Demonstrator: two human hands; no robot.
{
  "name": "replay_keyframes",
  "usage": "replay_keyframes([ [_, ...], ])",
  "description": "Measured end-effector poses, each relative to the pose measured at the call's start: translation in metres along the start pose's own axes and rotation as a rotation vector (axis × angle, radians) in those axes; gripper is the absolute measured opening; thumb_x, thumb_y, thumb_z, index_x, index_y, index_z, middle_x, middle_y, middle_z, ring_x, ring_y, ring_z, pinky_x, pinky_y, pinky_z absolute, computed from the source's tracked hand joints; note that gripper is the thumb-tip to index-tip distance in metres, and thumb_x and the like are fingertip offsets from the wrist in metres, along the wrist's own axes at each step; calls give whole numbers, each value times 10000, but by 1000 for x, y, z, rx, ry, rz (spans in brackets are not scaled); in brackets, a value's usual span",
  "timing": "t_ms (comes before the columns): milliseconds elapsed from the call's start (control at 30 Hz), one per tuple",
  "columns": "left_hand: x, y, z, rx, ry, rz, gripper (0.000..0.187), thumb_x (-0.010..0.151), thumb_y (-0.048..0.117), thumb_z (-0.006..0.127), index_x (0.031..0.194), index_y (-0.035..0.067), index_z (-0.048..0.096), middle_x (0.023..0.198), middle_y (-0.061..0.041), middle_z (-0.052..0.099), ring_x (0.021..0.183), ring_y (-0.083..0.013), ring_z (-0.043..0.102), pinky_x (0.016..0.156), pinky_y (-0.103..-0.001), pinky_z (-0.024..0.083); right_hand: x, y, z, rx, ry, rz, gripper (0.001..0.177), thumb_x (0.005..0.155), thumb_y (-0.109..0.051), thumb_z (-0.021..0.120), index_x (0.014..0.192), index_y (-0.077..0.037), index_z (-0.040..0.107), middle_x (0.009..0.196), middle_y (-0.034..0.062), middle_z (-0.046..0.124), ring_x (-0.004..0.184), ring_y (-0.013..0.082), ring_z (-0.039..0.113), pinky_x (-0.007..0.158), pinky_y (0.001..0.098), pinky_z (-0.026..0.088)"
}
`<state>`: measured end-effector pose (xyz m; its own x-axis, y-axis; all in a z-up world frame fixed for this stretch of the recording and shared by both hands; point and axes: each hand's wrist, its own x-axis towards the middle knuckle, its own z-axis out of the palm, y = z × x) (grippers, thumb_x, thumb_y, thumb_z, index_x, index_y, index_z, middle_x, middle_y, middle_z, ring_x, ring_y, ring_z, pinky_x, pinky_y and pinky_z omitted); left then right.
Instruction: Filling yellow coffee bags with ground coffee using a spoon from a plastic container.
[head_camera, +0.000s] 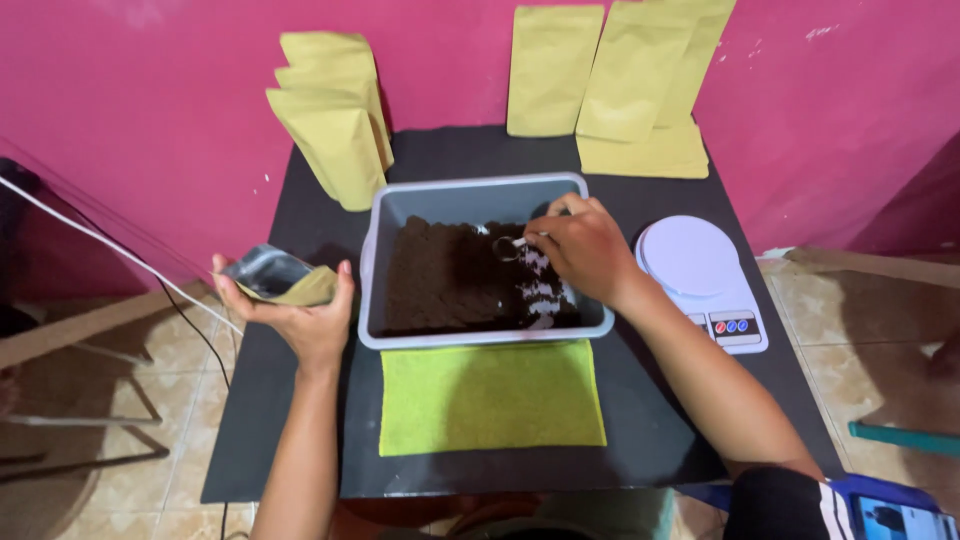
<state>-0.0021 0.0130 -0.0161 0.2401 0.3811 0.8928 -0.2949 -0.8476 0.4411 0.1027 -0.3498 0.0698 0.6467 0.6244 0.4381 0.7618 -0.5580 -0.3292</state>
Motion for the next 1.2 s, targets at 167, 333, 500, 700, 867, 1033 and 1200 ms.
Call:
replay_keyframes([
  [167,1,1,1,-13,4,-30,1390,694,108,1092,1574,-65,30,1577,-379,180,1500,-541,230,1260,-607,163,-6,15,39,-81,35,-24,147,1005,-243,666,1058,-209,799,911,66,729,933,283,683,848,414,537],
  [333,4,8,3,30,5,-26,1394,695,170,1106,1586,-59,59,1570,-361,178,1493,-543,225,1253,-604,153,-2,-19,9,71,-67,-25,157,983,-222,691,1094,-149,776,954,102,744,934,333,703,831,427,570],
  [500,6,17,7,99,-2,-9,1371,680,244,1087,1576,-51,92,1577,-354,190,1466,-568,209,1199,-645,131,-3,3,-13,-156,-129,64,131,958,-244,685,1035,-175,766,894,71,734,938,319,709,863,428,553],
  [700,3,15,11,120,19,10,1299,672,317,1085,1526,-34,171,1568,-365,232,1434,-552,236,1150,-629,157,3,-40,-7,149,-347,118,184,994,-194,637,1047,-108,791,925,145,785,941,371,751,909,452,560],
  [867,10,23,8,92,29,24,1204,716,334,1047,1511,9,203,1589,-353,258,1441,-535,292,1127,-629,205,1,-48,-1,404,-329,195,203,982,-170,634,1110,-108,779,889,144,819,935,371,770,875,474,566],
  [1033,14,17,3,79,25,41,1236,685,321,1056,1515,-3,200,1580,-365,241,1422,-547,277,1131,-647,206,0,-26,5,581,-234,315,181,1006,-155,629,1077,-96,785,862,108,813,851,213,724,881,401,552],
  [1200,36,31,-21,-74,86,21,1260,665,135,1068,1524,-70,170,1562,-355,330,1442,-503,380,1206,-571,266,0,-10,4,723,-157,394,188,1027,-157,612,1090,-82,774,846,94,798,820,164,680,861,357,528],
])
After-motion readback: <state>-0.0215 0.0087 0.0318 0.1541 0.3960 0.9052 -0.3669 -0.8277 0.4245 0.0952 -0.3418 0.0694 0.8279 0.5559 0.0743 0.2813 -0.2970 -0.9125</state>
